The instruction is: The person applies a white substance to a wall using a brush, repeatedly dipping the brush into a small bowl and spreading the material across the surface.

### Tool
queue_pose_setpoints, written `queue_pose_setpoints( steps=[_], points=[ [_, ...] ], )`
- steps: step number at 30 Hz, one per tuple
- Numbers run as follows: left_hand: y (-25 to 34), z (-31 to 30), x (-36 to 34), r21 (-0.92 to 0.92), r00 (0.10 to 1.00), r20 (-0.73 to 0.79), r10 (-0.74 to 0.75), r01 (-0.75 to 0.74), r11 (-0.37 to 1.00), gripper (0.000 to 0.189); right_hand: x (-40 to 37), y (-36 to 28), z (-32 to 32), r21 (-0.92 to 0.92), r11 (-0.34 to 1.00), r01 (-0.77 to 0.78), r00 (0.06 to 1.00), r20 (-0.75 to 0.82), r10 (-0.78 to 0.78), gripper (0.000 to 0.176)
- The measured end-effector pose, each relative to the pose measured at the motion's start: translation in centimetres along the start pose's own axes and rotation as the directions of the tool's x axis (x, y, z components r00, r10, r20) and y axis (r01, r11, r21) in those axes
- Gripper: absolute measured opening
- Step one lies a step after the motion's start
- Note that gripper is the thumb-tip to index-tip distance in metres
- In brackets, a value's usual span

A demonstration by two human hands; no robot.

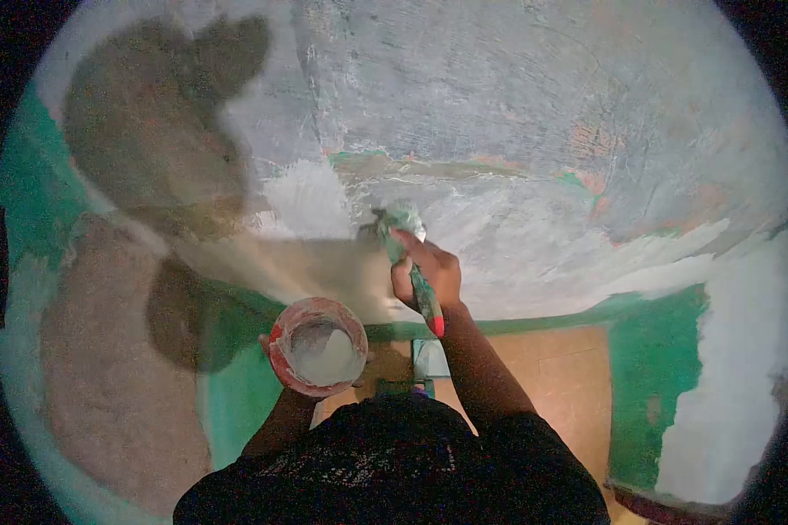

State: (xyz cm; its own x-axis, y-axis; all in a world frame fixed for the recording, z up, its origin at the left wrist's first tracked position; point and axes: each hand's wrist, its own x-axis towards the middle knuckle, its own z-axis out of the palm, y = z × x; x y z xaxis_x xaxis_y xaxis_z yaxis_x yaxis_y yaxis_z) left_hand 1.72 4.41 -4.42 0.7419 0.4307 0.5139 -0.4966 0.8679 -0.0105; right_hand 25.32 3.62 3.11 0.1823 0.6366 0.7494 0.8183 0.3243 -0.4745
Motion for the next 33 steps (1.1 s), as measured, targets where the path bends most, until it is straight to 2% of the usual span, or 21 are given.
queue_pose_setpoints(
  steps=[2,4,5,6,7,10,12,14,15,17,19,20,21,23,26,29,30,33],
  points=[
    [-0.2,-1.2,0.0,-0.042,0.999,0.047,0.004,-0.002,0.999,0.107,2.3,-1.4,-0.6,0.01,0.996,0.088,0.993,-0.079,-0.087,0.034],
    [-1.0,-1.5,-0.9,-0.031,0.994,-0.07,0.089,-0.091,0.995,0.107,0.8,-0.2,0.0,-0.064,0.991,0.119,0.993,0.0,-0.119,0.034],
    [-1.4,-2.2,-1.6,0.013,0.97,-0.181,0.162,-0.162,0.987,0.107,-0.6,1.3,1.0,-0.104,0.983,0.148,0.989,0.035,-0.145,0.035],
    [-1.5,-2.1,-1.7,0.03,0.963,-0.21,0.167,-0.165,0.986,0.108,-3.1,3.5,2.8,-0.045,0.998,0.053,0.996,0.074,-0.05,0.035],
    [-1.6,-1.6,-1.4,0.046,0.956,-0.239,0.173,-0.167,0.985,0.108,-4.5,3.4,3.1,-0.073,0.997,-0.009,0.986,0.165,0.021,0.035],
    [-1.1,1.6,-0.1,0.011,0.99,-0.135,0.046,-0.044,0.999,0.108,-4.9,1.9,2.8,-0.123,0.992,-0.037,0.963,0.259,0.068,0.033],
    [-0.5,2.4,0.6,-0.021,0.995,-0.096,0.021,-0.023,1.0,0.108,-2.4,1.3,2.0,-0.15,0.988,0.022,0.973,0.229,0.013,0.033],
    [-0.4,2.9,1.2,-0.059,0.998,-0.059,0.001,-0.004,0.998,0.107,2.4,-2.0,-0.4,-0.025,1.0,0.017,0.994,0.105,-0.014,0.038],
    [-0.6,2.6,0.8,-0.04,0.995,-0.094,0.026,-0.03,0.999,0.107,3.8,-3.0,-1.2,0.038,0.999,0.018,0.999,0.047,-0.02,0.041],
    [-1.4,1.7,-0.6,0.047,0.967,-0.224,0.12,-0.112,0.993,0.106,2.8,-1.7,-0.4,0.012,0.999,0.049,0.998,0.047,-0.049,0.041],
    [-1.4,0.4,-1.1,0.115,0.946,-0.269,0.18,-0.154,0.981,0.106,-0.8,1.5,1.8,-0.048,0.99,0.135,0.989,0.061,-0.132,0.037],
    [-1.4,0.1,-1.1,0.111,0.954,-0.242,0.176,-0.153,0.982,0.105,-3.7,2.9,2.4,-0.073,0.997,-0.007,0.973,0.23,0.024,0.038],
    [-1.3,-0.1,-1.0,0.109,0.961,-0.212,0.175,-0.155,0.982,0.105,-4.0,2.3,2.6,-0.123,0.992,0.042,0.953,0.303,-0.003,0.039],
    [-1.1,-0.1,-1.1,0.104,0.972,-0.172,0.159,-0.143,0.984,0.104,-3.9,1.6,2.9,-0.077,0.996,-0.041,0.925,0.375,0.067,0.037],
    [-0.9,0.6,-0.7,0.106,0.977,-0.145,0.158,-0.143,0.984,0.104,0.2,-1.3,1.9,-0.102,0.995,0.003,0.969,0.246,0.022,0.032],
    [-0.9,0.7,-0.8,0.106,0.977,-0.13,0.166,-0.153,0.983,0.103,4.0,-4.2,0.3,0.124,0.987,-0.101,0.992,0.092,0.09,0.028],
    [-0.8,0.7,-0.8,0.101,0.978,-0.127,0.167,-0.154,0.983,0.103,4.8,-4.5,0.4,0.069,0.996,0.061,0.998,0.029,-0.064,0.029],
    [-0.5,0.9,-1.1,0.109,0.977,-0.11,0.184,-0.172,0.979,0.102,1.0,-0.6,2.3,-0.038,0.976,0.213,0.975,0.069,-0.211,0.034]
  ],
)
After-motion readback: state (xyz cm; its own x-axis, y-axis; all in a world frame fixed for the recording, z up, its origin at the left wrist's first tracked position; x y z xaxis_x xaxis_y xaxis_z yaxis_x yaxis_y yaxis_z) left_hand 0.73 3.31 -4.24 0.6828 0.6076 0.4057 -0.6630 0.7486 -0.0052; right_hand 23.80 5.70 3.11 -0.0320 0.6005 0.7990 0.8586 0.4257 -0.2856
